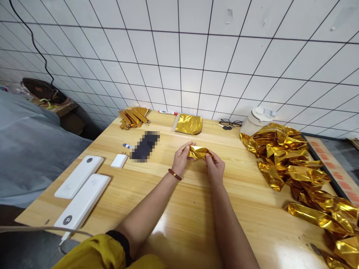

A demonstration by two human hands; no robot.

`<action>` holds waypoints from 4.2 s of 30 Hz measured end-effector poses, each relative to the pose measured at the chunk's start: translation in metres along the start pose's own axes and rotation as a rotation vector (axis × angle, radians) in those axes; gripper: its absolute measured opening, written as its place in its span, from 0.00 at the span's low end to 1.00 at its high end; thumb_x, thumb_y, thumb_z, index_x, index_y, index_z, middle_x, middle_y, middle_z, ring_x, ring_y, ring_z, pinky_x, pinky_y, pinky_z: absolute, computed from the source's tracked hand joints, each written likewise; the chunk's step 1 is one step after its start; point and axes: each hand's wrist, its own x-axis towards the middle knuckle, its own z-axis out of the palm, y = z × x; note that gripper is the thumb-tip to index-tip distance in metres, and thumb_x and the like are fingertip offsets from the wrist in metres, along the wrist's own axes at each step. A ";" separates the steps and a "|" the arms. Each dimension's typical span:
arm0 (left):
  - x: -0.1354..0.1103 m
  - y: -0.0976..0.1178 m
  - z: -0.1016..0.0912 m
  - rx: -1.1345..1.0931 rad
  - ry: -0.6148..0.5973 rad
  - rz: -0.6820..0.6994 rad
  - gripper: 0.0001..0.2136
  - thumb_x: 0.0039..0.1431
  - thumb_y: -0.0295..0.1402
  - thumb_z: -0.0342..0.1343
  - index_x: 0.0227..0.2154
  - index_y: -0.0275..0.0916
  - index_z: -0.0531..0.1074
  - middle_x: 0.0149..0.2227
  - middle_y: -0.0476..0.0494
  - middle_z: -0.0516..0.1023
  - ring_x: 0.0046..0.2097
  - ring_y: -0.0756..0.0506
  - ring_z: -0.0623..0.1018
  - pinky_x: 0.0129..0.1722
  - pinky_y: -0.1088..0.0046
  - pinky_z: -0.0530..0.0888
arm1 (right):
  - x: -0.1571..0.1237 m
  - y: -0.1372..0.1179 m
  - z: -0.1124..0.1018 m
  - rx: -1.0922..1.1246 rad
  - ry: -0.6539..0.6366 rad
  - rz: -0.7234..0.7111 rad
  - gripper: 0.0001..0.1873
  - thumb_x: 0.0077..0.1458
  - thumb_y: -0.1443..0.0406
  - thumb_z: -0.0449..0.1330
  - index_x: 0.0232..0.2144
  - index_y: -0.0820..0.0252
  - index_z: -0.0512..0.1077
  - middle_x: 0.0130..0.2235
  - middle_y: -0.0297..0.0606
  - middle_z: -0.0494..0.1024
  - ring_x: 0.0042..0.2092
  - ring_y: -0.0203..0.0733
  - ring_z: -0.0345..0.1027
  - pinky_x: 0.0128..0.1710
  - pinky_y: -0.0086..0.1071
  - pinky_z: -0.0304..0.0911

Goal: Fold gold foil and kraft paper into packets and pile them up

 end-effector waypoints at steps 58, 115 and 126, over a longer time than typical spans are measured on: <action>0.006 -0.001 -0.010 0.108 -0.057 -0.003 0.29 0.59 0.54 0.48 0.57 0.43 0.66 0.55 0.35 0.72 0.17 0.61 0.62 0.14 0.81 0.58 | 0.000 0.012 -0.001 -0.002 -0.065 -0.006 0.32 0.53 0.48 0.56 0.50 0.68 0.72 0.18 0.29 0.69 0.20 0.32 0.60 0.21 0.26 0.57; 0.005 0.011 -0.015 -0.392 -0.055 -0.036 0.10 0.43 0.35 0.64 0.23 0.35 0.70 0.23 0.51 0.71 0.22 0.55 0.67 0.21 0.79 0.63 | 0.012 -0.009 -0.024 0.521 -0.331 0.119 0.15 0.49 0.53 0.61 0.40 0.48 0.75 0.44 0.34 0.75 0.25 0.31 0.57 0.25 0.30 0.59; -0.008 0.012 -0.018 0.455 -0.236 0.757 0.06 0.55 0.35 0.58 0.26 0.38 0.72 0.33 0.42 0.73 0.37 0.46 0.73 0.38 0.68 0.70 | 0.014 0.000 -0.013 0.436 -0.081 0.117 0.17 0.43 0.54 0.68 0.32 0.55 0.71 0.37 0.32 0.77 0.23 0.27 0.63 0.23 0.25 0.61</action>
